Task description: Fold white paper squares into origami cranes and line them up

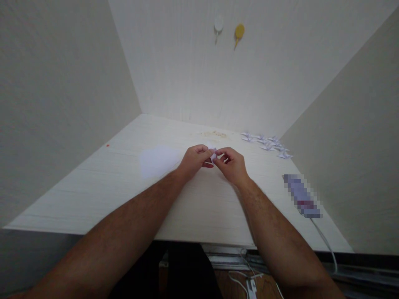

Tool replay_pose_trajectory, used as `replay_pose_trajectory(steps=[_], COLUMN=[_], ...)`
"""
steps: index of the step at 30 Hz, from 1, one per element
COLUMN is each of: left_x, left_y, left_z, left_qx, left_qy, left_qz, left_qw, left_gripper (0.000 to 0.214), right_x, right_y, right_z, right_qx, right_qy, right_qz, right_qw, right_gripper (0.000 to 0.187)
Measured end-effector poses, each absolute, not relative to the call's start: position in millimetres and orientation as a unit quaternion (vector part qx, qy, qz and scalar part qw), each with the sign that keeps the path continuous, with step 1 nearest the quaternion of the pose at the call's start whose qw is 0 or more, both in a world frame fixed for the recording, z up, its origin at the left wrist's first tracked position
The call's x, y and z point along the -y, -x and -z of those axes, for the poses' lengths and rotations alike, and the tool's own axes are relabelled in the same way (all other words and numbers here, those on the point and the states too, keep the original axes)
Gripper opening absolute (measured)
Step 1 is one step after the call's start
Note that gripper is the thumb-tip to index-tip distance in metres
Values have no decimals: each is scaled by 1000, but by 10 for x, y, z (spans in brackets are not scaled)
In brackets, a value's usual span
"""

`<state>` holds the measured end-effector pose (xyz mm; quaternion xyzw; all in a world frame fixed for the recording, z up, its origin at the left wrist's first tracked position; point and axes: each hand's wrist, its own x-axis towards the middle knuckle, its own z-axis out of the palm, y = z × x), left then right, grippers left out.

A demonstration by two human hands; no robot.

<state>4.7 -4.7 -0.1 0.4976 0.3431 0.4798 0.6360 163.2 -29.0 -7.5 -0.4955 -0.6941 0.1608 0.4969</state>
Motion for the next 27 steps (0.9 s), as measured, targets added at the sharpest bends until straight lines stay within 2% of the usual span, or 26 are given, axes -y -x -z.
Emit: replay_pose_trajectory(steps=[10, 19, 27], left_x=[25, -5, 37], left_y=[-44, -53, -71], left_z=[56, 83, 28], left_qx=[-324, -366, -384], left_qy=[-506, -557, -550], left_qz=[-483, -496, -491], left_qw=[637, 556, 556], left_gripper=[36, 28, 22], right_x=[338, 320, 295], right_y=[-1590, -1589, -1611], right_z=[17, 25, 65], right_qx=[670, 670, 697], right_qy=[532, 560, 510], right_qz=[-149, -119, -116], right_qw=[496, 473, 491], right_gripper=[21, 18, 24])
